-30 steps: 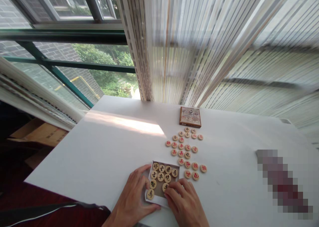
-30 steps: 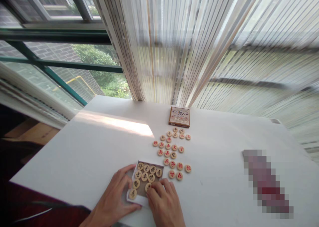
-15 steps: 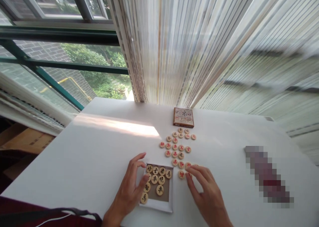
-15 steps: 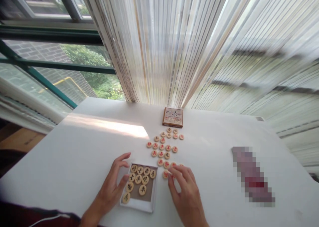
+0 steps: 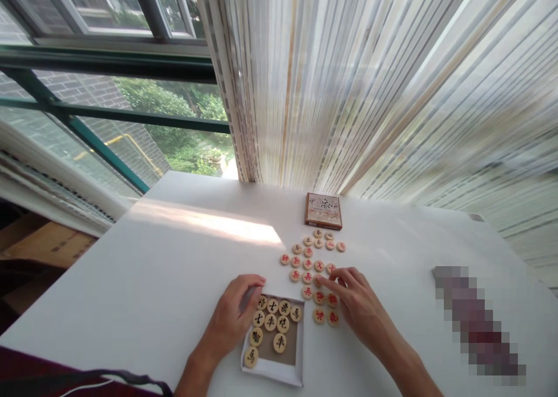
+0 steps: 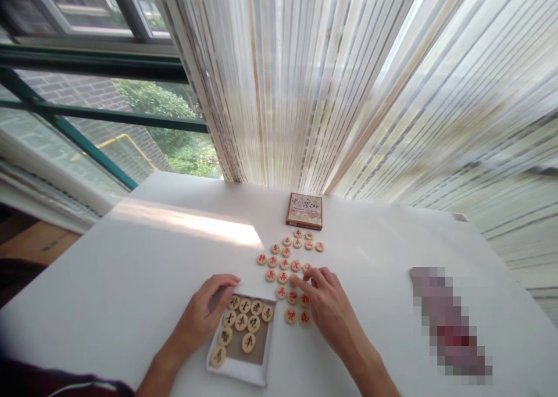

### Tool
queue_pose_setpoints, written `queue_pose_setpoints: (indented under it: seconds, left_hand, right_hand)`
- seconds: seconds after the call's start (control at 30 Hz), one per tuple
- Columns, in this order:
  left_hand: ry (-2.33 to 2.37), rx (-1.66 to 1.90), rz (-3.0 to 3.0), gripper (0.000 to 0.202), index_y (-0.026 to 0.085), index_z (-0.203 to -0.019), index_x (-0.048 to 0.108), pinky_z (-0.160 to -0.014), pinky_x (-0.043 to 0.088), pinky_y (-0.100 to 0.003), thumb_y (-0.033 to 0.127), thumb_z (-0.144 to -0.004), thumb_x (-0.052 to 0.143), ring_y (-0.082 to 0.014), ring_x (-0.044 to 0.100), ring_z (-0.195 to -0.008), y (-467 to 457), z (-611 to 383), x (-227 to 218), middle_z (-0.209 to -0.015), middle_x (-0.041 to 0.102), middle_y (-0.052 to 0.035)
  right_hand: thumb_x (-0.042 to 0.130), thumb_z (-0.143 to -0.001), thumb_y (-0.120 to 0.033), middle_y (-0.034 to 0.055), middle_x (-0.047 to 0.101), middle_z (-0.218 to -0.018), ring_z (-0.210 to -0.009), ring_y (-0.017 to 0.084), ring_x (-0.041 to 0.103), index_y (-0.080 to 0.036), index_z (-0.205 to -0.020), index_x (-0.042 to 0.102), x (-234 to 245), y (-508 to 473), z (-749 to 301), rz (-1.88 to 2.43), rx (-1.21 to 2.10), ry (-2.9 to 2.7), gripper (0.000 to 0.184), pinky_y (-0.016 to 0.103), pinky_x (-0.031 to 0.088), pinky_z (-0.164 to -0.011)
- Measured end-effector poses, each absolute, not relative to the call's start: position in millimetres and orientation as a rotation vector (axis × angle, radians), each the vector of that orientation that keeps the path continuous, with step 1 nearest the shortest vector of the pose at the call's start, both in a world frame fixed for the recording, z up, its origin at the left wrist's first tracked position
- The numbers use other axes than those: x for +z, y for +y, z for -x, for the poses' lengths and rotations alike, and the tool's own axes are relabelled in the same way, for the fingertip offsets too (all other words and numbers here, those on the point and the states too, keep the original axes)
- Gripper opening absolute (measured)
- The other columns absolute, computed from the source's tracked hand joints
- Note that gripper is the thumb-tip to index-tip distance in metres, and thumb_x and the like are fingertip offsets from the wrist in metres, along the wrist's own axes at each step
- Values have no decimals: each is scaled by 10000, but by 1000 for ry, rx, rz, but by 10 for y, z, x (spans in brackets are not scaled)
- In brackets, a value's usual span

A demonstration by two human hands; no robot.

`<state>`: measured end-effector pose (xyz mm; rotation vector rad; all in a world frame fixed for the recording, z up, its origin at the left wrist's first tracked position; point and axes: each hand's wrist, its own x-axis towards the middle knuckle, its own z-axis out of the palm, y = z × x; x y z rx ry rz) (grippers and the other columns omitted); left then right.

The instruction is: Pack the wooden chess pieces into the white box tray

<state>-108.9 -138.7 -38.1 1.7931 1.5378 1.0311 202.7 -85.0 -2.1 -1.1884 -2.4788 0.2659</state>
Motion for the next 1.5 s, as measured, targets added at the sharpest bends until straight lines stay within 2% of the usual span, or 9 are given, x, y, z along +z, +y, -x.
queue_pose_setpoints:
  seconds: [0.23, 0.5, 0.6, 0.73, 0.9, 1.0, 1.2, 1.4, 1.5]
  left_hand:
    - [1549, 1018, -1846, 131, 246, -1071, 640, -942, 538, -367, 269, -1007, 528, -221, 643, -1059, -1382, 1085, -356, -1091, 692, -56]
    - [1555, 1000, -1824, 151, 242, -1067, 645, -928, 545, -376, 317, -1013, 525, -232, 647, -1053, -1394, 1078, -359, -1089, 695, -69]
    - [1571, 1004, -1828, 165, 239, -1057, 656, -924, 554, -376, 334, -1008, 529, -239, 658, -1048, -1387, 1069, -351, -1083, 703, -72]
    - [1585, 1001, -1826, 180, 239, -1061, 659, -917, 561, -380, 350, -1008, 528, -241, 662, -1046, -1379, 1067, -354, -1080, 706, -72]
    - [1590, 996, -1799, 196, 234, -1084, 647, -925, 554, -392, 367, -1014, 521, -241, 654, -1048, -1396, 1074, -360, -1086, 699, -76]
    - [1603, 996, -1771, 191, 239, -1098, 639, -929, 549, -386, 367, -1015, 525, -231, 653, -1047, -1408, 1075, -366, -1093, 696, -65]
    - [1601, 1003, -1783, 193, 234, -1099, 633, -940, 531, -396, 370, -1020, 521, -232, 642, -1045, -1418, 1072, -389, -1093, 688, -65]
    - [1614, 985, -1831, 184, 238, -1086, 635, -934, 521, -400, 368, -1017, 525, -237, 634, -1038, -1427, 1062, -380, -1077, 686, -59]
    - [1613, 976, -1854, 178, 236, -1069, 636, -917, 525, -395, 365, -1016, 526, -235, 637, -1020, -1417, 1052, -356, -1057, 687, -57]
  right_hand:
    - [484, -862, 37, 93, 668, -1124, -931, 244, 604, -306, -1280, 693, -91, -876, -2179, 1249, 246, -2508, 580, 408, 564, -806]
    - [437, -940, -43, 93, 675, -1113, -972, 244, 633, -316, -1256, 708, -125, -935, -2606, 1369, 197, -2420, 499, 433, 574, -833]
    - [464, -964, -116, 88, 669, -1148, -1010, 248, 653, -317, -1228, 715, -169, -961, -2766, 1424, 203, -2326, 416, 435, 587, -853]
    - [495, -1015, -261, 87, 664, -1208, -1053, 239, 681, -297, -1302, 656, -209, -950, -2779, 1464, 290, -2179, 331, 405, 604, -891]
    - [588, -989, -374, 79, 684, -1195, -1094, 251, 679, -287, -1246, 685, -299, -862, -2686, 1414, 343, -2173, 288, 410, 594, -944]
    - [591, -984, -436, 81, 669, -1151, -967, 226, 703, -277, -1247, 682, -351, -828, -2679, 1467, 382, -2146, 320, 376, 618, -863]
    - [588, -970, -515, 62, 674, -1017, -729, 170, 674, -244, -1066, 726, -327, -829, -2729, 1502, 456, -2069, 320, 313, 601, -678]
    - [618, -934, -537, 57, 730, -857, -680, 192, 690, -210, -1018, 706, -309, -913, -2828, 1516, 498, -1897, 349, 334, 611, -660]
    - [607, -952, -499, 62, 759, -892, -727, 200, 735, -209, -1025, 703, -299, -1012, -2822, 1523, 560, -1816, 314, 333, 643, -703]
